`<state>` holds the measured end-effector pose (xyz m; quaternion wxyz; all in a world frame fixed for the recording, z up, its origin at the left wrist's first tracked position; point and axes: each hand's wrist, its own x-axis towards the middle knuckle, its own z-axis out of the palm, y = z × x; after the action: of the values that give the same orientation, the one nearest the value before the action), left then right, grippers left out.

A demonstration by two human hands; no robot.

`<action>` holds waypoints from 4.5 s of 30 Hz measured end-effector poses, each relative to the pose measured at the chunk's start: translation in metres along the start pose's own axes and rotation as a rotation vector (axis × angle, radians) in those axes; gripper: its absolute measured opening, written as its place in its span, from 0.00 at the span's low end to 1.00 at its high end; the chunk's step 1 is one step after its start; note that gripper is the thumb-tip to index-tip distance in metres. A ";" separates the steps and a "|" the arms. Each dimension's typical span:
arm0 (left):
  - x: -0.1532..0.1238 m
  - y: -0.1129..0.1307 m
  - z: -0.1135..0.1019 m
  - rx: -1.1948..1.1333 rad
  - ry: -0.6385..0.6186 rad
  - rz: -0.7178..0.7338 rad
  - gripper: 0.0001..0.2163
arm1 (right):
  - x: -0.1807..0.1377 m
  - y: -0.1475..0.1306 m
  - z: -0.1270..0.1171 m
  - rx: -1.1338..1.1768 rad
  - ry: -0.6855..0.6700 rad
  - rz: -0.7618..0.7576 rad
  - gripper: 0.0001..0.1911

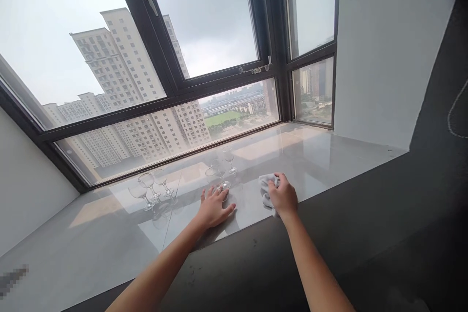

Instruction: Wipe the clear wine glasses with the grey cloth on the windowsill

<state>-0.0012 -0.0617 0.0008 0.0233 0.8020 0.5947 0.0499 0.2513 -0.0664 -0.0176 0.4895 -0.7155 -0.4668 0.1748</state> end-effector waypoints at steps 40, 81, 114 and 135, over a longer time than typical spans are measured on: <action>-0.060 -0.154 -0.021 0.225 0.051 -0.560 0.37 | 0.002 0.004 0.003 -0.017 -0.007 -0.003 0.19; -0.018 -0.042 0.000 -0.072 0.090 -0.092 0.28 | 0.000 0.001 0.001 -0.031 -0.005 0.003 0.19; -0.082 -0.092 -0.017 0.054 0.177 -0.166 0.25 | 0.000 0.003 0.001 -0.009 -0.041 -0.038 0.18; -0.104 -0.138 -0.008 0.177 0.284 -0.556 0.24 | 0.001 0.003 0.001 -0.031 -0.026 -0.014 0.19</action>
<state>-0.1628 -0.1208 -0.0101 -0.1169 0.5928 0.7903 0.1011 0.2527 -0.0650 -0.0207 0.4735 -0.7173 -0.4808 0.1734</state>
